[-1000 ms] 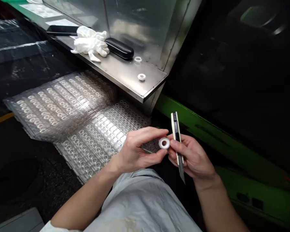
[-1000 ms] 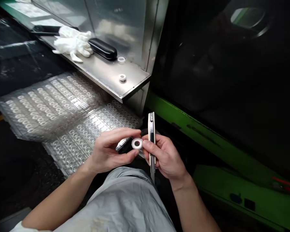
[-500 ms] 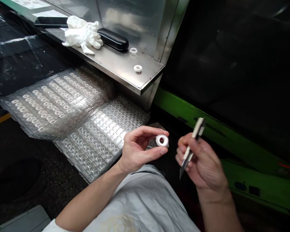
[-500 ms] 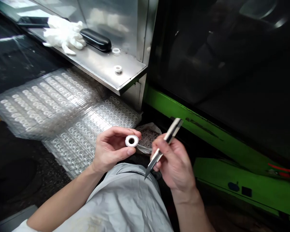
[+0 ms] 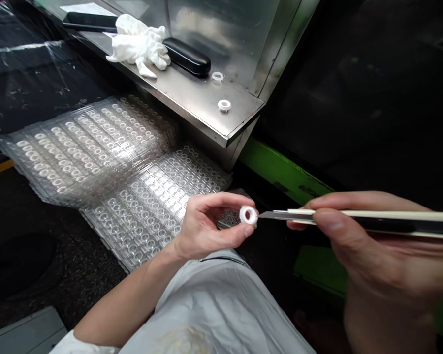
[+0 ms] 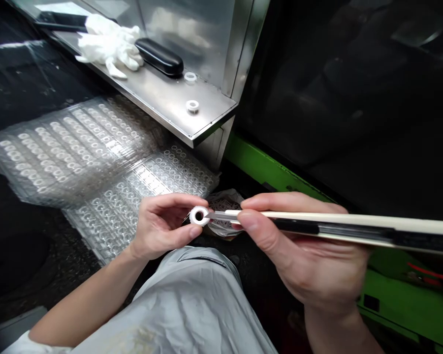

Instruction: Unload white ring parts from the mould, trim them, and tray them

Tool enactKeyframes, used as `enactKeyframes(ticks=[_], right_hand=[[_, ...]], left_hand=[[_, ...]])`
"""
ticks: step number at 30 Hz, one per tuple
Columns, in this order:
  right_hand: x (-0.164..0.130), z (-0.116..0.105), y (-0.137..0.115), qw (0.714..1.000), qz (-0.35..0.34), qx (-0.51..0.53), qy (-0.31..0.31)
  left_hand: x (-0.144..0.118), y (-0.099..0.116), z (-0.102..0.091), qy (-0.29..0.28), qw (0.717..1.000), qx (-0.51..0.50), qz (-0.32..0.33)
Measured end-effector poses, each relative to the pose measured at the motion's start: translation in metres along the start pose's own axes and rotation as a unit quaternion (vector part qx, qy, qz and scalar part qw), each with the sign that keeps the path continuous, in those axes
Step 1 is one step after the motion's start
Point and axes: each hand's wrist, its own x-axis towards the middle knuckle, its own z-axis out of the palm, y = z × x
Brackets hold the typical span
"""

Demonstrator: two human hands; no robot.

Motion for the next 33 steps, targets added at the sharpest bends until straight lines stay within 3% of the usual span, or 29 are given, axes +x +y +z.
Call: enactKeyframes(ticks=[5,13,22,33], right_hand=[[0.016,-0.002,-0.002,0.99,-0.002,-0.052,-0.134],[0.031,0.0,-0.002,0.981,-0.043,-0.076,-0.175],[0.04,0.003,0.002,0.972,-0.104,-0.05,-0.205],[0.019,-0.002,0.012,0.988,-0.017,-0.058,-0.139]], left_hand=[[0.006,0.007,-0.007,-0.002,0.993,0.112,0.045],[0.014,0.014,-0.011,-0.026,0.983,0.165,0.081],[0.017,0.014,-0.014,-0.029,0.979,0.185,0.084],[0.017,0.009,-0.015,-0.051,0.947,0.257,0.184]])
